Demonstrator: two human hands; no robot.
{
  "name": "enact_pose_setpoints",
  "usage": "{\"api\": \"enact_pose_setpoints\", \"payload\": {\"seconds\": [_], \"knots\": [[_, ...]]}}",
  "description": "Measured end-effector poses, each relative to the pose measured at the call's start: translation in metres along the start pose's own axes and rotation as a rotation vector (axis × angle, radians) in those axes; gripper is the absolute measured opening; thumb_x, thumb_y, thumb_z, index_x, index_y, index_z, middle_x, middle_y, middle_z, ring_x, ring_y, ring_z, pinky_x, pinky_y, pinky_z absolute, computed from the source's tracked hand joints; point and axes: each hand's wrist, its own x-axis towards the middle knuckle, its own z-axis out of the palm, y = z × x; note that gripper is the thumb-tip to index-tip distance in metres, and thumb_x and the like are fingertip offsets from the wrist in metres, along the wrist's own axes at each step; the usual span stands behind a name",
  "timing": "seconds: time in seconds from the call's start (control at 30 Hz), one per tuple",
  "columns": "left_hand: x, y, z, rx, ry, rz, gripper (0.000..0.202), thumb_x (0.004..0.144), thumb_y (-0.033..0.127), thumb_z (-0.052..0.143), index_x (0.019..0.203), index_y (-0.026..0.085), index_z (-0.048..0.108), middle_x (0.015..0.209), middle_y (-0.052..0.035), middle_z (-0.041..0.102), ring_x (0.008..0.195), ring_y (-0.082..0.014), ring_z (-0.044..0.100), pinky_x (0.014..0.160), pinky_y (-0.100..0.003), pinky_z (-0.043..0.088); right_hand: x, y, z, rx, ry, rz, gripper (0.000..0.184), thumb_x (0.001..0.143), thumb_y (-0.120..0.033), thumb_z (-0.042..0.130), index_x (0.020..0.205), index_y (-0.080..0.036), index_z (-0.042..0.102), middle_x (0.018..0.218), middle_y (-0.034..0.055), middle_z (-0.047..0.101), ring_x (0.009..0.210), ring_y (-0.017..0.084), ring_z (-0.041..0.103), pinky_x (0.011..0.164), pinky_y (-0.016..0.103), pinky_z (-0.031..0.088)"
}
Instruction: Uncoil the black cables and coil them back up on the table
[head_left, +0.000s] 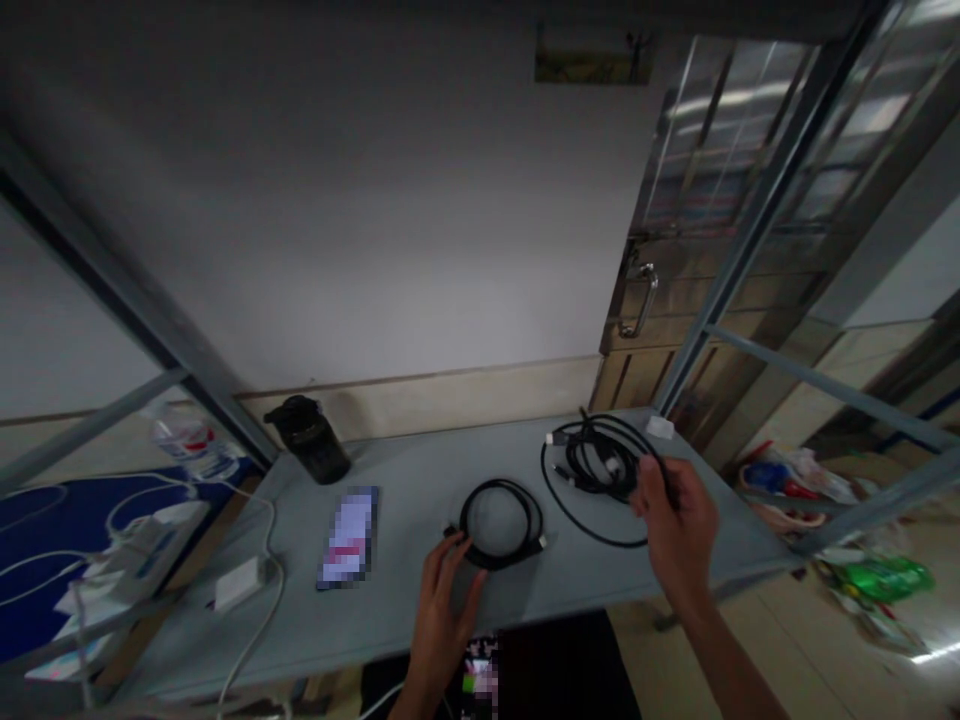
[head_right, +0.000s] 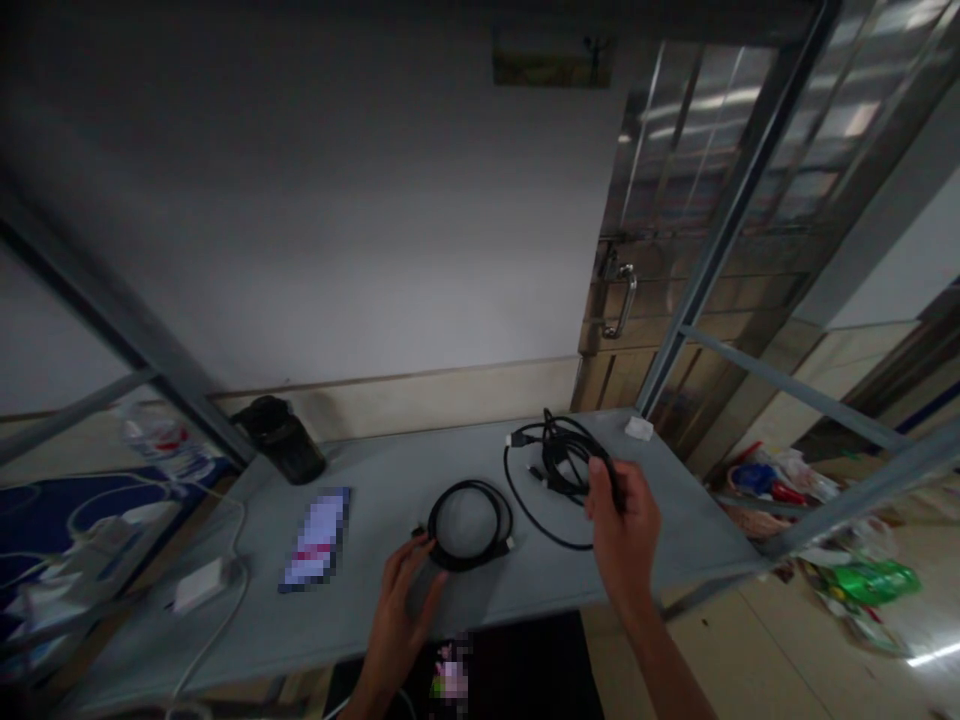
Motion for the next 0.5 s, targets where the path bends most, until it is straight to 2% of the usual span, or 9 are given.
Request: {"api": "enact_pose_setpoints", "payload": {"seconds": [0.17, 0.23, 0.33, 0.4, 0.5], "knots": [[-0.019, 0.047, -0.003, -0.248, -0.095, -0.153, 0.041, 0.112, 0.041, 0.066, 0.151, 0.029, 0.070, 0.152, -0.0164, 0.071, 0.142, -0.0359, 0.071, 0.118, -0.057, 0.062, -0.084, 0.009, 0.000, -0.026, -0.159, 0.200, 0.048, 0.104, -0.067, 0.073, 0.089, -0.023, 0.064, 0.062, -0.0060, 0.051, 0.052, 0.012, 0.051, 0.048, 0.022, 0.044], [-0.027, 0.068, -0.001, -0.368, -0.084, -0.251, 0.047, 0.110, 0.046, 0.069, 0.154, 0.027, 0.069, 0.157, -0.0178, 0.069, 0.145, -0.0377, 0.068, 0.122, -0.058, 0.058, -0.111, 0.011, -0.001, -0.009, -0.208, 0.274, 0.050, 0.104, -0.069, 0.071, 0.088, -0.023, 0.065, 0.060, -0.0059, 0.049, 0.051, 0.012, 0.050, 0.048, 0.022, 0.044], [-0.033, 0.090, -0.002, -0.524, -0.010, -0.405, 0.055, 0.107, 0.053, 0.072, 0.155, 0.025, 0.069, 0.162, -0.0181, 0.065, 0.145, -0.0378, 0.067, 0.122, -0.055, 0.057, -0.139, 0.010, -0.004, 0.035, -0.244, 0.378, 0.052, 0.103, -0.070, 0.072, 0.087, -0.022, 0.065, 0.058, -0.0058, 0.048, 0.051, 0.012, 0.050, 0.049, 0.022, 0.044], [-0.033, 0.098, -0.006, -0.603, -0.002, -0.488, 0.060, 0.104, 0.058, 0.076, 0.154, 0.026, 0.071, 0.164, -0.0173, 0.065, 0.146, -0.0379, 0.067, 0.123, -0.053, 0.057, -0.153, 0.007, -0.006, 0.045, -0.235, 0.419, 0.051, 0.103, -0.069, 0.073, 0.088, -0.021, 0.066, 0.060, -0.0053, 0.049, 0.053, 0.012, 0.051, 0.052, 0.021, 0.044], [-0.030, 0.104, -0.014, -0.734, 0.009, -0.632, 0.062, 0.100, 0.063, 0.081, 0.148, 0.025, 0.076, 0.161, -0.0164, 0.069, 0.150, -0.0397, 0.065, 0.125, -0.052, 0.055, -0.173, 0.008, -0.011, -0.032, -0.225, 0.373, 0.048, 0.103, -0.069, 0.073, 0.094, -0.022, 0.073, 0.069, -0.0004, 0.062, 0.064, 0.015, 0.062, 0.061, 0.023, 0.053]]}}
